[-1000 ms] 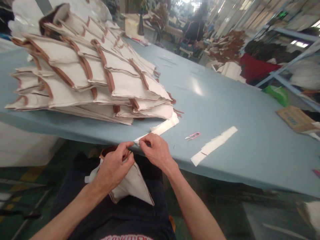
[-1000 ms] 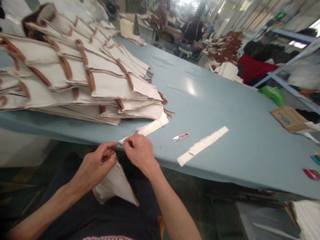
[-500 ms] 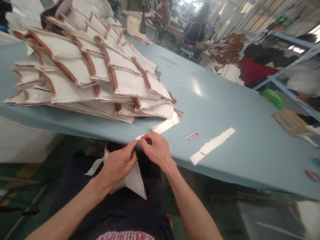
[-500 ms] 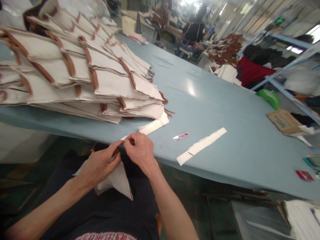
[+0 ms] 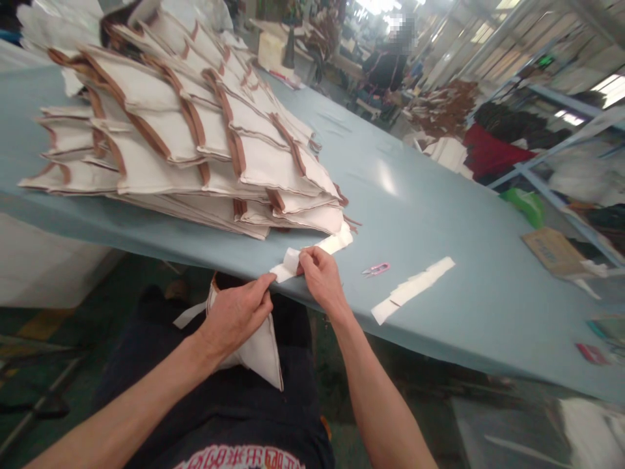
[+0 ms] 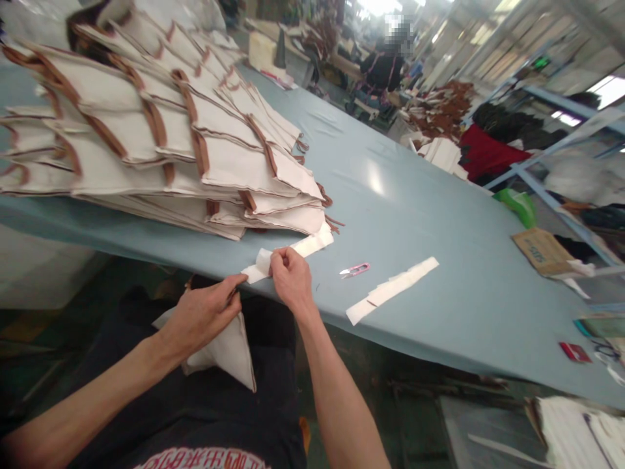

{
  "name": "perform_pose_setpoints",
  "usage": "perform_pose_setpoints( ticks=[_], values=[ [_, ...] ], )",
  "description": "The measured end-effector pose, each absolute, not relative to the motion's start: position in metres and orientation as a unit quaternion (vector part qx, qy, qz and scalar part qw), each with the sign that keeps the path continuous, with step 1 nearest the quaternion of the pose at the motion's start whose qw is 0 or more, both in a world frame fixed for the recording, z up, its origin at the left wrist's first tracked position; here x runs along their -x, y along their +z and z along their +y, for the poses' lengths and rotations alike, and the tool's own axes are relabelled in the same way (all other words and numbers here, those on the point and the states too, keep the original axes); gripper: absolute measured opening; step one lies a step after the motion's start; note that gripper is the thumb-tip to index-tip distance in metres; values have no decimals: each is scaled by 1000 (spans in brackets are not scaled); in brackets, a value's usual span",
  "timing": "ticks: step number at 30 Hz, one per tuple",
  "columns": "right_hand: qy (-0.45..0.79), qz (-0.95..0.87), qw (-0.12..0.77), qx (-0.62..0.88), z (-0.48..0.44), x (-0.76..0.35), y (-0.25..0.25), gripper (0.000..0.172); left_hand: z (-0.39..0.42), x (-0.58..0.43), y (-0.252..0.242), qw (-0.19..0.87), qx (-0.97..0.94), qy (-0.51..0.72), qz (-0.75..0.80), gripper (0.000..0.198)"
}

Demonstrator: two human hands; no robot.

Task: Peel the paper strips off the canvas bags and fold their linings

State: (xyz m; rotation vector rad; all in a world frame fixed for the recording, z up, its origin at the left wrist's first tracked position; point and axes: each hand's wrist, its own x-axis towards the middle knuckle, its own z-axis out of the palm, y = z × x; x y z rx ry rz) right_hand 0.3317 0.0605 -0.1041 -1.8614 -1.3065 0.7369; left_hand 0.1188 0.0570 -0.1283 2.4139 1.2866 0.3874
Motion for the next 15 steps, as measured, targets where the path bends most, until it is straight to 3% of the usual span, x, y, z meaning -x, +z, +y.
perform_pose_setpoints(
  ticks=[3, 8, 15],
  values=[
    [299, -492, 398, 715, 59, -333, -107, 23, 56, -121, -118, 182, -853, 115, 476, 44],
    [315, -461, 457, 692, 59, -330, -110, 20, 56, -134, -109, 187, -868, 50, 457, 63],
    [306, -343, 611, 645, 53, -348, -112, 31, 64, -142, -111, 181, -869, -37, 458, 75]
  ],
)
